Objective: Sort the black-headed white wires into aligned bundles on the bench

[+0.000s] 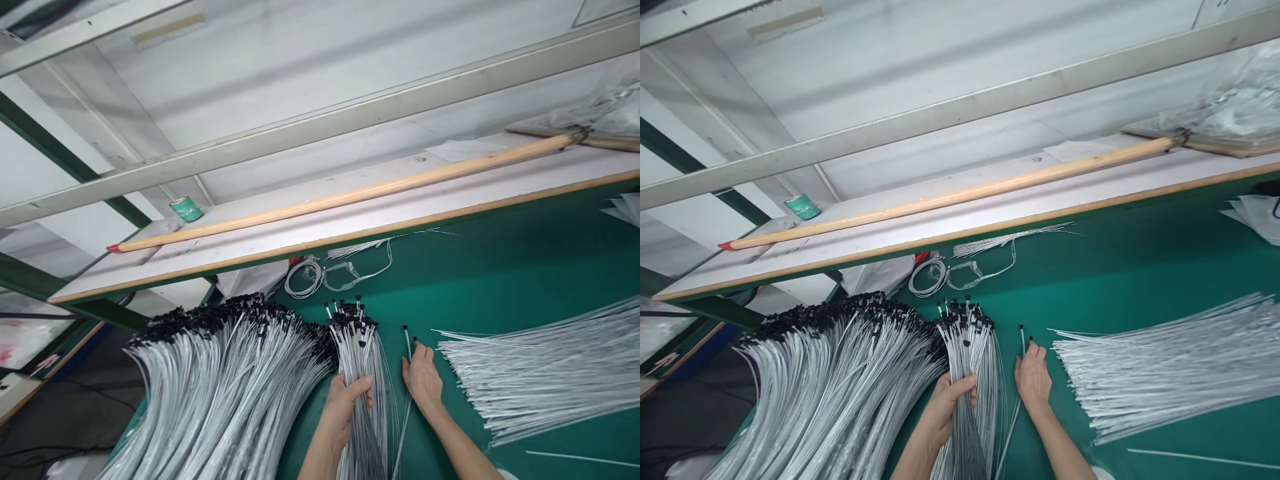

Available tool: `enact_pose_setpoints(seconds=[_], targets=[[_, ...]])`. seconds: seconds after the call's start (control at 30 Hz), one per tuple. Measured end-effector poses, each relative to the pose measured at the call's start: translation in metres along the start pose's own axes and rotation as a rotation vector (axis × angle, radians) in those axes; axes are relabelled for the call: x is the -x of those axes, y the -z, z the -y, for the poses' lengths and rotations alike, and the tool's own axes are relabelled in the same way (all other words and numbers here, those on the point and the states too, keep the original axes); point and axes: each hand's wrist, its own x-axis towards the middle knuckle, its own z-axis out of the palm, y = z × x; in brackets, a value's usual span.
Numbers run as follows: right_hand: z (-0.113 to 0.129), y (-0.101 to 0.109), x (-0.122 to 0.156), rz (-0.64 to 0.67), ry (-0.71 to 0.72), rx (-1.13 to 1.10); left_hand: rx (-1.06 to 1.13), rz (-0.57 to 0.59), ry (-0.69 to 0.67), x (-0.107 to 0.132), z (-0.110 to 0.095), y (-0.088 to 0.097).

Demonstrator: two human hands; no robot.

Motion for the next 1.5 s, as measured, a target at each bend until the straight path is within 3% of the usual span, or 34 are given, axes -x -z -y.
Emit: enact_pose_setpoints(seconds=[0.1, 0.23, 0.33, 0.43, 0.53, 0.57, 0.6, 0.7, 0.8, 0.93, 1.07, 1.27, 1.5], targets=[[-0.004, 0.003, -0.002, -0.033, -0.037, -0.028, -0.004, 0.034, -0.014, -0.001, 0.001, -0.001], [0.001, 0.009, -0.013, 0.106, -0.053, -0.185, 0.004, 0.026, -0.027, -0.002, 0.000, -0.002], [0.020, 0.017, -0.010, 0.212, 0.014, -0.337, 0.003, -0.023, -0.012, -0.002, 0.000, -0.005], [0.046, 0.028, 0.005, 0.365, 0.077, -0.566, 0.010, -0.014, -0.015, -0.003, -0.001, -0.010], [0.058, 0.035, 0.012, 0.694, 0.110, -0.993, -0.022, 0.023, -0.045, -0.001, -0.003, -0.012], [0.057, 0.034, 0.009, 0.720, 0.107, -1.036, -0.033, 0.023, -0.055, 0.000, -0.004, -0.012], [0.054, 0.032, 0.004, 0.681, 0.088, -1.004, -0.043, 0.017, -0.058, 0.002, -0.005, -0.011], [0.041, 0.015, -0.017, 0.351, -0.034, -0.693, -0.064, -0.009, -0.051, 0.006, -0.007, -0.007], [0.034, -0.007, -0.029, 0.236, -0.083, -0.563, -0.078, -0.051, -0.022, 0.007, -0.009, -0.005], [0.036, -0.028, -0.027, 0.263, -0.108, -0.547, -0.083, -0.049, -0.019, 0.005, -0.007, -0.005], [0.031, -0.032, -0.028, 0.346, -0.162, -0.656, -0.037, -0.021, -0.021, 0.005, -0.007, -0.003], [0.018, -0.019, -0.026, 0.454, -0.254, -0.955, -0.037, -0.018, -0.014, 0.005, -0.008, -0.002], [0.021, 0.009, -0.016, 0.513, -0.206, -1.224, -0.037, -0.044, -0.006, 0.006, -0.007, -0.005]])
